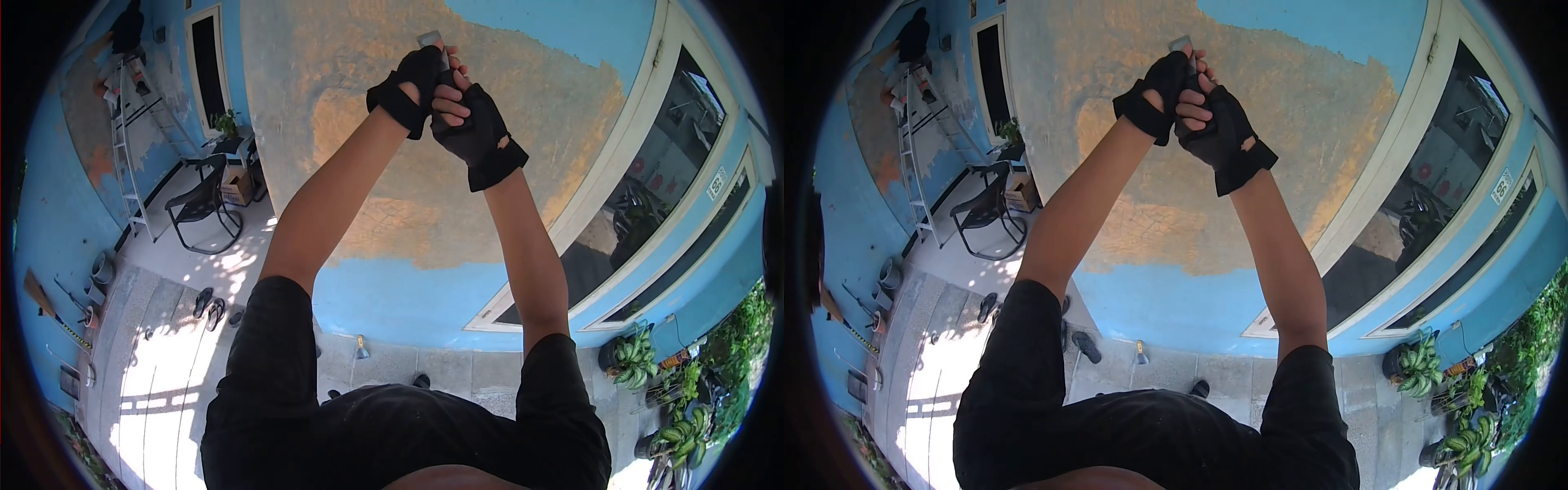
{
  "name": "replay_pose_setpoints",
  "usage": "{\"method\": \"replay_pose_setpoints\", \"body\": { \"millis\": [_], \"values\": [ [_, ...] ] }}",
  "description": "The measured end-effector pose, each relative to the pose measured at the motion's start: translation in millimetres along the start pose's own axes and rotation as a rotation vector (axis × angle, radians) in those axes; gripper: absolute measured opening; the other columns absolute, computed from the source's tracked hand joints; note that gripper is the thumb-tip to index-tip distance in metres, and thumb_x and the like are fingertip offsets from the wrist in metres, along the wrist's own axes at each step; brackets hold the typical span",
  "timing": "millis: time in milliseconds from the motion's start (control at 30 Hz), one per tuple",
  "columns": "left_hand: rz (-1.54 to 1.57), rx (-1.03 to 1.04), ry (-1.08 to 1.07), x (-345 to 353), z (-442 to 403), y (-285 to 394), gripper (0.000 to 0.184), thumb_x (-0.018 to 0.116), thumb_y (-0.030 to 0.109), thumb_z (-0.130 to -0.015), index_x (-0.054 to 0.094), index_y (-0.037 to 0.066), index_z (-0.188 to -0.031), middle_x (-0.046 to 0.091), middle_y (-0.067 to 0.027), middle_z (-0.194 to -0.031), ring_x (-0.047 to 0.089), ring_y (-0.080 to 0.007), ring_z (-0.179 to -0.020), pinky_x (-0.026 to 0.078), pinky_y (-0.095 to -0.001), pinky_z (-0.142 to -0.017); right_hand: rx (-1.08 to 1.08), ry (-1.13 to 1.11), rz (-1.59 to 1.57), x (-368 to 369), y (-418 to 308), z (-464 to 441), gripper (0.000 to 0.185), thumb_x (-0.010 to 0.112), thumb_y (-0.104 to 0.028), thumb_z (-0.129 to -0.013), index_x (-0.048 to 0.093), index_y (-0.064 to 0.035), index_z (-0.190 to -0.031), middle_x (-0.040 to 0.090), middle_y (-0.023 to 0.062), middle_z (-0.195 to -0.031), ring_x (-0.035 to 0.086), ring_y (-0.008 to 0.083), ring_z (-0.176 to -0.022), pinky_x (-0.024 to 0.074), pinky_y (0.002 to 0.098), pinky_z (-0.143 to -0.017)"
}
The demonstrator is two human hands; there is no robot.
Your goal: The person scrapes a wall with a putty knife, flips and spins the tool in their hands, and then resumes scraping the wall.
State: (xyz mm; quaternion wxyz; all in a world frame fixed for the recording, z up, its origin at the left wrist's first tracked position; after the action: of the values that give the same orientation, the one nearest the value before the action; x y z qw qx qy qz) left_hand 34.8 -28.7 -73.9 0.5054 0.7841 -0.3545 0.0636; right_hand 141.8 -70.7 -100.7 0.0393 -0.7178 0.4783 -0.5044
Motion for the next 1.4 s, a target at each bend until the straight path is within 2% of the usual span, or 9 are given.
{"method": "replay_pose_setpoints", "body": {
  "millis": [167, 300, 367, 467, 500, 933, 1000, 1133, 1400],
  "values": [
    [-0.205, -0.049, 0.071, 20.1, -30.0, 18.5, 0.033, 0.048, 0.037, -0.095, 0.056, 0.01, -0.112, 0.063, -0.0051, -0.088, 0.06, -0.0177, -0.06, 0.055, -0.0332, -0.046, -0.091, -0.066, 0.015, -6.3, -32.7, -17.1, 0.016, 0.042, -0.021, -0.103, 0.056, -0.0196, -0.11, 0.045, -0.0012, -0.071, 0.041, 0.0075, -0.052, 0.0344, 0.0208, -0.044],
    [-0.255, 0.081, -0.006, 10.1, -56.0, 13.6, 0.03, 0.048, 0.027, -0.094, 0.054, 0.004, -0.111, 0.062, -0.0121, -0.088, 0.064, -0.0242, -0.068, 0.057, -0.0354, -0.049, -0.112, -0.143, 0.064, -16.2, -41.5, -24.0, 0.015, 0.041, -0.022, -0.103, 0.055, -0.0184, -0.107, 0.045, -0.0011, -0.071, 0.042, 0.0074, -0.052, 0.0354, 0.0211, -0.044],
    [-0.339, 0.023, 0.054, 12.6, -45.4, 16.4, 0.033, 0.049, 0.04, -0.095, 0.057, 0.011, -0.108, 0.063, -0.0057, -0.085, 0.059, -0.0158, -0.057, 0.054, -0.0331, -0.043, -0.177, -0.117, -0.003, -19.3, -32.9, -26.8, 0.015, 0.041, -0.023, -0.103, 0.055, -0.0182, -0.107, 0.045, -0.0009, -0.071, 0.041, 0.0075, -0.051, 0.0359, 0.0215, -0.044],
    [-0.389, 0.07, 0.036, 5.5, -62.1, 16.7, 0.033, 0.049, 0.04, -0.095, 0.057, 0.01, -0.106, 0.063, -0.006, -0.085, 0.058, -0.0153, -0.058, 0.053, -0.0333, -0.04, -0.212, -0.122, 0.004, -18.5, -28.3, -31.0, 0.015, 0.042, -0.024, -0.103, 0.055, -0.0182, -0.105, 0.046, -0.0011, -0.07, 0.041, 0.0078, -0.049, 0.0357, 0.0219, -0.043],
    [-0.493, -0.074, 0.123, 17.4, -46.5, 27.8, 0.033, 0.049, 0.041, -0.095, 0.057, 0.01, -0.104, 0.063, -0.0055, -0.085, 0.058, -0.015, -0.058, 0.053, -0.0335, -0.038, -0.215, -0.118, 0.002, -17.1, -28.2, -31.3, 0.015, 0.042, -0.024, -0.103, 0.055, -0.0182, -0.105, 0.046, -0.0011, -0.07, 0.041, 0.0078, -0.049, 0.0357, 0.0219, -0.043],
    [-0.352, -0.002, 0.037, 15.7, -56.6, 18.7, 0.03, 0.049, 0.032, -0.094, 0.055, 0.007, -0.111, 0.063, -0.0056, -0.085, 0.059, -0.0151, -0.06, 0.055, -0.0281, -0.047, -0.233, -0.07, 0.039, -14.4, -37.1, -26.9, 0.015, 0.043, -0.021, -0.103, 0.057, -0.0149, -0.101, 0.046, -0.0017, -0.067, 0.042, 0.0069, -0.048, 0.0349, 0.0207, -0.043],
    [-0.349, 0.037, 0.073, 18.4, -56.5, 20.8, 0.028, 0.046, 0.03, -0.094, 0.053, 0.007, -0.109, 0.063, -0.0105, -0.08, 0.064, -0.0244, -0.055, 0.057, -0.0415, -0.041, -0.189, -0.099, 0.055, -13.4, -42.8, -31.9, 0.015, 0.044, -0.021, -0.102, 0.058, -0.0147, -0.101, 0.046, -0.0018, -0.067, 0.042, 0.0068, -0.048, 0.0349, 0.0206, -0.043],
    [-0.4, -0.126, 0.098, 38.2, -33.1, 38.8, 0.032, 0.049, 0.035, -0.092, 0.054, 0.009, -0.111, 0.063, -0.0058, -0.086, 0.057, -0.0175, -0.054, 0.056, -0.0355, -0.04, -0.152, -0.093, -0.002, -2.5, -49.8, -36.2, 0.017, 0.043, -0.023, -0.102, 0.06, -0.0192, -0.1, 0.047, -0.0024, -0.066, 0.041, 0.0083, -0.047, 0.0358, 0.023, -0.043],
    [-0.556, 0.002, 0.097, 24.4, -55.5, 43.3, 0.035, 0.052, 0.038, -0.091, 0.057, 0.01, -0.112, 0.063, -0.007, -0.086, 0.06, -0.017, -0.056, 0.056, -0.0317, -0.043, -0.238, -0.037, 0.025, 11.2, -48.7, -45.9, 0.013, 0.045, -0.017, -0.101, 0.057, -0.0127, -0.1, 0.045, -0.0022, -0.066, 0.041, 0.007, -0.048, 0.0336, 0.0212, -0.042]
  ]
}}
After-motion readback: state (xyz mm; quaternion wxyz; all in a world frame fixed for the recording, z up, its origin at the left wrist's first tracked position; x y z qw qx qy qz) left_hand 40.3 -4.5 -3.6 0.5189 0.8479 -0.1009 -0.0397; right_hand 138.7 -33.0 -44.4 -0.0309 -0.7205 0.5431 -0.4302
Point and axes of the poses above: each hand's wrist, its own z-axis away from the middle knuckle, its own x-axis out of the palm, y = z × x, the point moved 2 cm from there along -z, towards the middle knuckle
